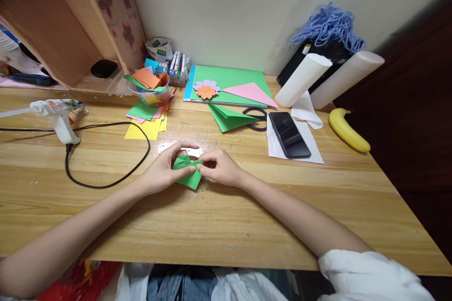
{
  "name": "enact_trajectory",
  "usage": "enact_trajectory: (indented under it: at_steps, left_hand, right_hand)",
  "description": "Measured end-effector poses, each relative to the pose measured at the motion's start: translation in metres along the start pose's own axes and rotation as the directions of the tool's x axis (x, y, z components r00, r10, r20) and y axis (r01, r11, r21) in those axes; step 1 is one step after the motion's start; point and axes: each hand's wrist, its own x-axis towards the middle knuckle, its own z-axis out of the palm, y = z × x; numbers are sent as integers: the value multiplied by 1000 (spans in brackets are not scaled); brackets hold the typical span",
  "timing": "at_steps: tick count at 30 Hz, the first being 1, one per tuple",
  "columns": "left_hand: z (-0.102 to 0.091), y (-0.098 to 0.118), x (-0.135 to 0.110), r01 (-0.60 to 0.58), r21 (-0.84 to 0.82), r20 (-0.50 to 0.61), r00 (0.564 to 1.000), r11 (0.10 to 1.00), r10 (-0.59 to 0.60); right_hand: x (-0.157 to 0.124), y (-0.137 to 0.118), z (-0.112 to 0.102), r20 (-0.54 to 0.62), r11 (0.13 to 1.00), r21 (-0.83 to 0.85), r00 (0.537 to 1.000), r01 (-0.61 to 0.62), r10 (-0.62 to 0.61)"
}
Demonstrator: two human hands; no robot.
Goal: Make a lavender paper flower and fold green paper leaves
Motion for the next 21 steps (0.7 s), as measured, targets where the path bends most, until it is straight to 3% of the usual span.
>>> enact_trajectory:
  at_steps: [12,21]
  left_hand:
    - [-7,0,2,11,59,-95,996,998,-6]
    - [-6,-1,4,61,25,-34,998,998,-60]
  right_hand:
    - [0,4,-3,42,975,220,999,-43,35]
    - [-1,3,-2,46,964,256,997,-67,57]
